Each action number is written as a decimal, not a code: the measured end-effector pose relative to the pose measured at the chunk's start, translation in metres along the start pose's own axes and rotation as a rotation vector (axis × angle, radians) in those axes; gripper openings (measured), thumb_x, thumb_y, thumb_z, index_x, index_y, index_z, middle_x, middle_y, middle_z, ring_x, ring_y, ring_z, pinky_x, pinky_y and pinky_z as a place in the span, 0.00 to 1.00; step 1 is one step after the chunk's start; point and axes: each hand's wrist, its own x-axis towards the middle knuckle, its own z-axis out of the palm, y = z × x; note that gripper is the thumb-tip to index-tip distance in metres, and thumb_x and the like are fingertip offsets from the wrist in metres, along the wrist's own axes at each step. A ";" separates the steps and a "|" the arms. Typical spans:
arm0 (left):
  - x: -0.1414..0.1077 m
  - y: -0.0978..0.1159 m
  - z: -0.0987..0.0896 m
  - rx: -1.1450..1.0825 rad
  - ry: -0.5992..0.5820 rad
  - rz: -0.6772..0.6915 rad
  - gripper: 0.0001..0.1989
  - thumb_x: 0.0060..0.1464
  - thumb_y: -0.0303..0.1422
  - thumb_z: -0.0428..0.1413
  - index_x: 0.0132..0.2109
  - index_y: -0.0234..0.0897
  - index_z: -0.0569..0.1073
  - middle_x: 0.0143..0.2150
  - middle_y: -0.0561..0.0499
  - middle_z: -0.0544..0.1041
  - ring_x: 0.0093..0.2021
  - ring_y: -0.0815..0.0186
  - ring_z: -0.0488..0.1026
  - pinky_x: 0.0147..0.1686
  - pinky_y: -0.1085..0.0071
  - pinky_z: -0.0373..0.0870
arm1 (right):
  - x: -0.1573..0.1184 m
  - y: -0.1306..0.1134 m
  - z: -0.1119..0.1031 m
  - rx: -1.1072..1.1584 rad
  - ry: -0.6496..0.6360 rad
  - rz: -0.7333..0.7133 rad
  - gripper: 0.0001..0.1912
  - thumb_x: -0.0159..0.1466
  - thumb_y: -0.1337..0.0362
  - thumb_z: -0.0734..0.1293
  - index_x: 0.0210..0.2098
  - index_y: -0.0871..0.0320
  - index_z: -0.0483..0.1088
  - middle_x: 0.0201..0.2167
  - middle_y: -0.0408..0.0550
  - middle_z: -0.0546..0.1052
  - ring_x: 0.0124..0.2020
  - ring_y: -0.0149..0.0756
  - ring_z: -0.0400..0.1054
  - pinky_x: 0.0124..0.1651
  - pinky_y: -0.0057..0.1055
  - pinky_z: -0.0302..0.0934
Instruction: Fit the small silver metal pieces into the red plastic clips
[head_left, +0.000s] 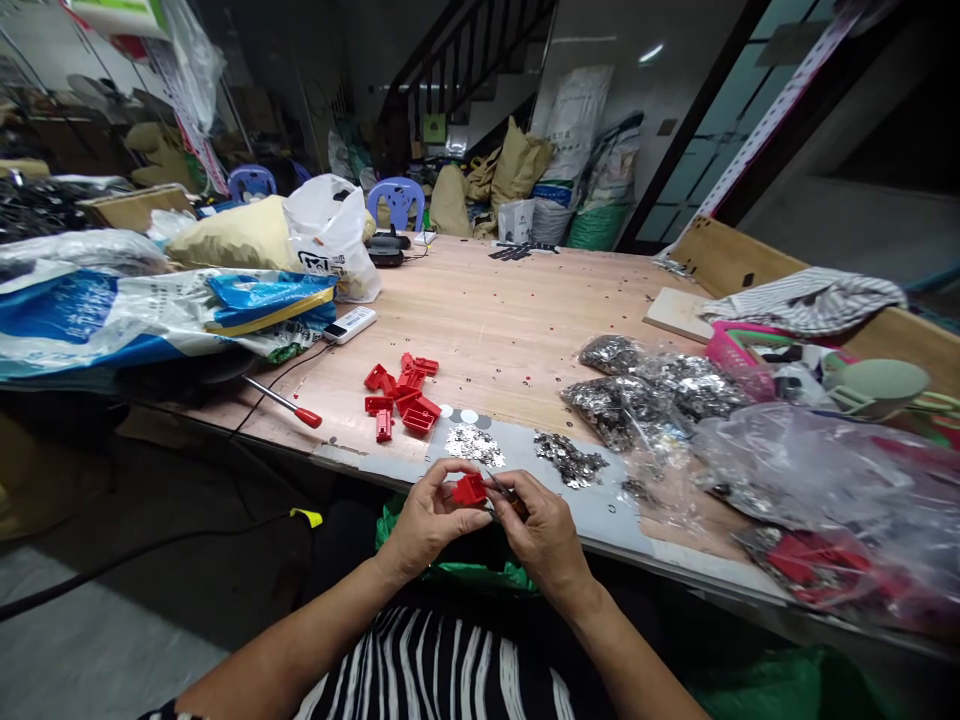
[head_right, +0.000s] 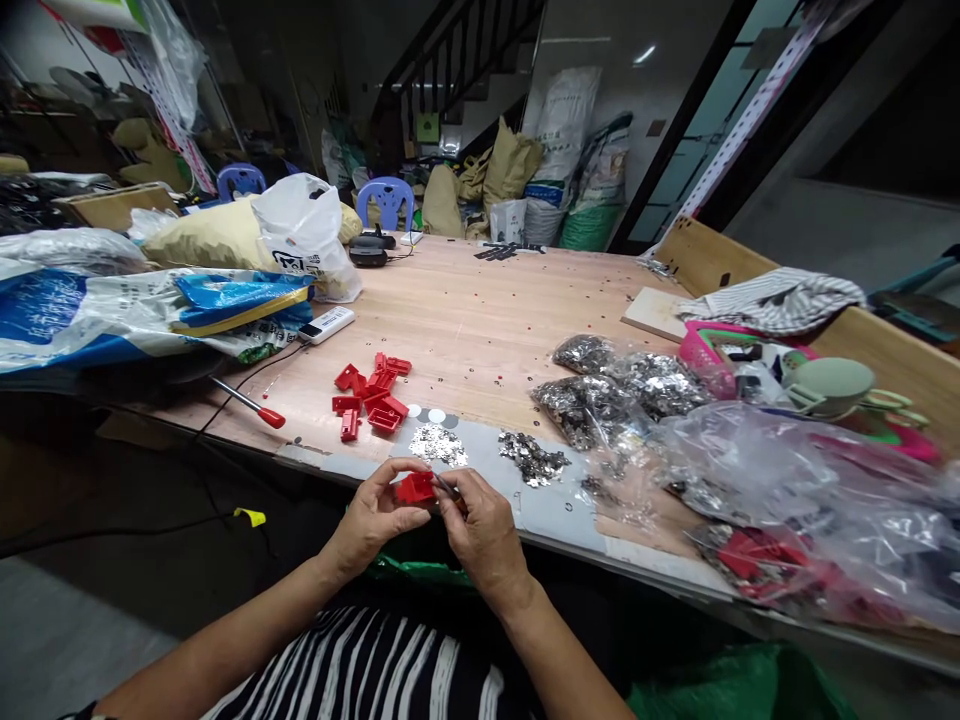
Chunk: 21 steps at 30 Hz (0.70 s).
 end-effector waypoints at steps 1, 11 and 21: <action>0.000 -0.001 -0.001 0.070 0.038 0.038 0.20 0.44 0.30 0.65 0.46 0.39 0.71 0.40 0.52 0.76 0.40 0.66 0.73 0.45 0.70 0.69 | 0.000 0.000 0.000 0.003 -0.003 0.005 0.05 0.65 0.66 0.62 0.37 0.55 0.70 0.33 0.46 0.76 0.31 0.33 0.70 0.34 0.27 0.63; 0.000 -0.005 -0.008 0.610 0.157 0.304 0.16 0.48 0.34 0.63 0.46 0.38 0.75 0.44 0.47 0.79 0.44 0.61 0.76 0.47 0.67 0.71 | 0.000 -0.001 -0.009 0.003 -0.024 0.030 0.04 0.65 0.65 0.63 0.36 0.55 0.70 0.32 0.46 0.76 0.28 0.32 0.68 0.31 0.27 0.60; 0.001 -0.007 -0.006 0.694 0.144 0.441 0.15 0.48 0.32 0.63 0.45 0.38 0.75 0.46 0.46 0.78 0.47 0.61 0.75 0.51 0.64 0.70 | -0.001 -0.002 -0.004 0.021 -0.096 0.027 0.05 0.64 0.67 0.62 0.36 0.55 0.70 0.31 0.46 0.74 0.29 0.33 0.68 0.34 0.28 0.60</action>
